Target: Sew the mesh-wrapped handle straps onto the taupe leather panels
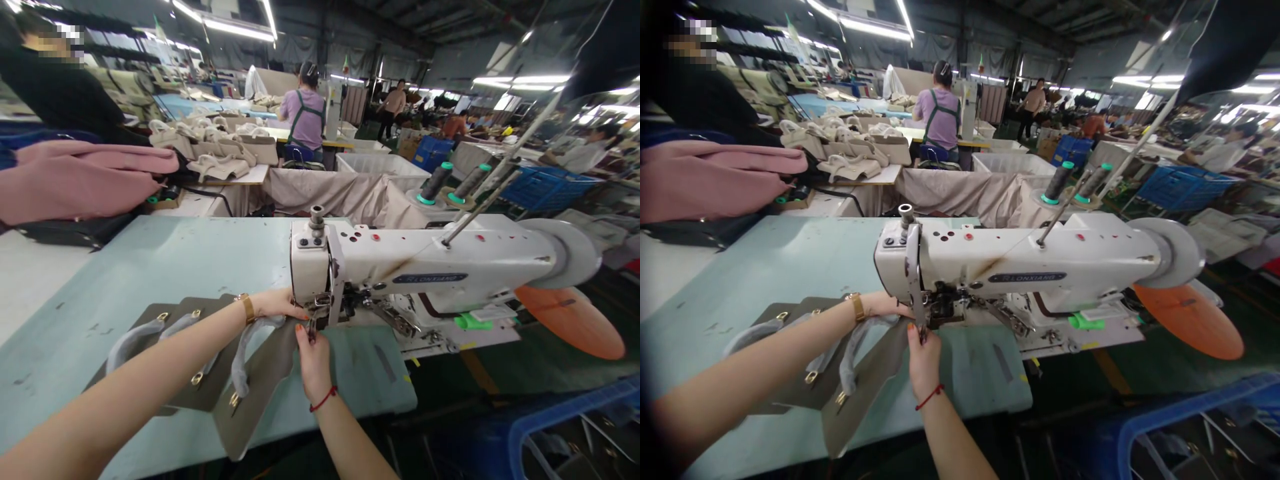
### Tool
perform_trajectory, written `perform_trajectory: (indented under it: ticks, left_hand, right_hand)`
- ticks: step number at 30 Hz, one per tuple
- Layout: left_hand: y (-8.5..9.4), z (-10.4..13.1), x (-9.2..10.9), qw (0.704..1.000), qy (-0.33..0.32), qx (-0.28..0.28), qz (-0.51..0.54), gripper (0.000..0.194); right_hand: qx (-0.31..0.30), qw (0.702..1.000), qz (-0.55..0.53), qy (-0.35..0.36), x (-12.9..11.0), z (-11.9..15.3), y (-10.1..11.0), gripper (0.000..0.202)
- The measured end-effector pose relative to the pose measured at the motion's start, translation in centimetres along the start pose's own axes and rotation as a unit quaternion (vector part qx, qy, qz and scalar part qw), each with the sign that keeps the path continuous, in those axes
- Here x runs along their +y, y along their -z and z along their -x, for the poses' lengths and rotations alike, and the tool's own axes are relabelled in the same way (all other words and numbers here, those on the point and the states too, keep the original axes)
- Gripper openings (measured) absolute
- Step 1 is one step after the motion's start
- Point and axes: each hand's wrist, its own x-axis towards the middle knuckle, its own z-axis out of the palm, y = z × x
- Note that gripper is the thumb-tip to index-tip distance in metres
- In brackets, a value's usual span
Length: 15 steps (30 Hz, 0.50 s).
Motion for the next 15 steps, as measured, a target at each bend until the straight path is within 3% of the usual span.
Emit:
perform_trajectory:
  ticks: [3, 7, 10, 15]
  left_hand:
    - [-0.5, 0.5, -1.9, 0.999, -0.007, -0.031, -0.014, 0.023]
    - [-2.0, 1.4, -4.1, 0.999, -0.029, 0.025, 0.005, 0.027]
    - [-2.8, 2.1, -4.7, 0.998, -0.035, 0.056, 0.009, 0.03]
    - [-2.2, 3.1, -6.2, 0.994, -0.03, 0.102, -0.036, 0.036]
  right_hand:
    - [-0.022, 0.999, -0.005, -0.026, -0.3, 0.0, 1.2, 0.042]
    - [-0.084, 0.995, -0.016, -0.058, -1.1, -0.8, 3.8, 0.038]
    - [-0.15, 0.984, -0.042, -0.089, -2.2, -1.5, 5.5, 0.034]
    - [-0.221, 0.968, -0.061, -0.105, -3.0, -1.4, 7.2, 0.035]
